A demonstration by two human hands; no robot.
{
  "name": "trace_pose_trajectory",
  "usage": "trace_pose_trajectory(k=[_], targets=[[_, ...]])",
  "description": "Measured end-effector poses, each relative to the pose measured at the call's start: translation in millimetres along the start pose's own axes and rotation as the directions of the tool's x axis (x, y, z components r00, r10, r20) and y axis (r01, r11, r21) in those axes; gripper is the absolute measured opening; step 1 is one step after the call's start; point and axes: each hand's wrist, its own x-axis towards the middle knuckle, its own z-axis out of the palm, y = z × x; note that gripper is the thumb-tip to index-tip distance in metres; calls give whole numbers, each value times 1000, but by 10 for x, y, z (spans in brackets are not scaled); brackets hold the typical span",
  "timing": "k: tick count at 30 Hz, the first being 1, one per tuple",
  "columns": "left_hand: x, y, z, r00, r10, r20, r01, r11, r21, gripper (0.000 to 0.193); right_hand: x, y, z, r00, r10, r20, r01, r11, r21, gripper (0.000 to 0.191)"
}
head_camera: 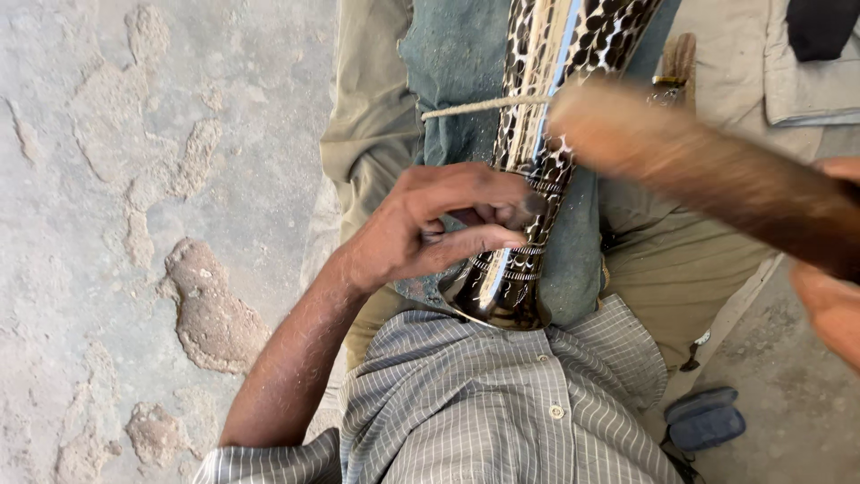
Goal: The person uses a chisel and hammer to engrave decorative patterns on a metal vase. They repeatedly strike the chisel along the vase's surface, rotating the vase to access different areas.
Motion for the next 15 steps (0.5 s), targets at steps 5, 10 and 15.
trace_pose_trajectory(k=[5,10,15], targets=[[42,212,75,984,-132,-121,137,990,28,29,-91,-264,414,964,-146,-223,241,833,498,43],[291,423,196,992,-96,82,64,941,333,31,154,-332,1009,941,56,-333,274,453,849,45],[500,576,237,922,-305,237,145,843,518,33,-189,-61,892,917,299,-262,175,288,941,48]])
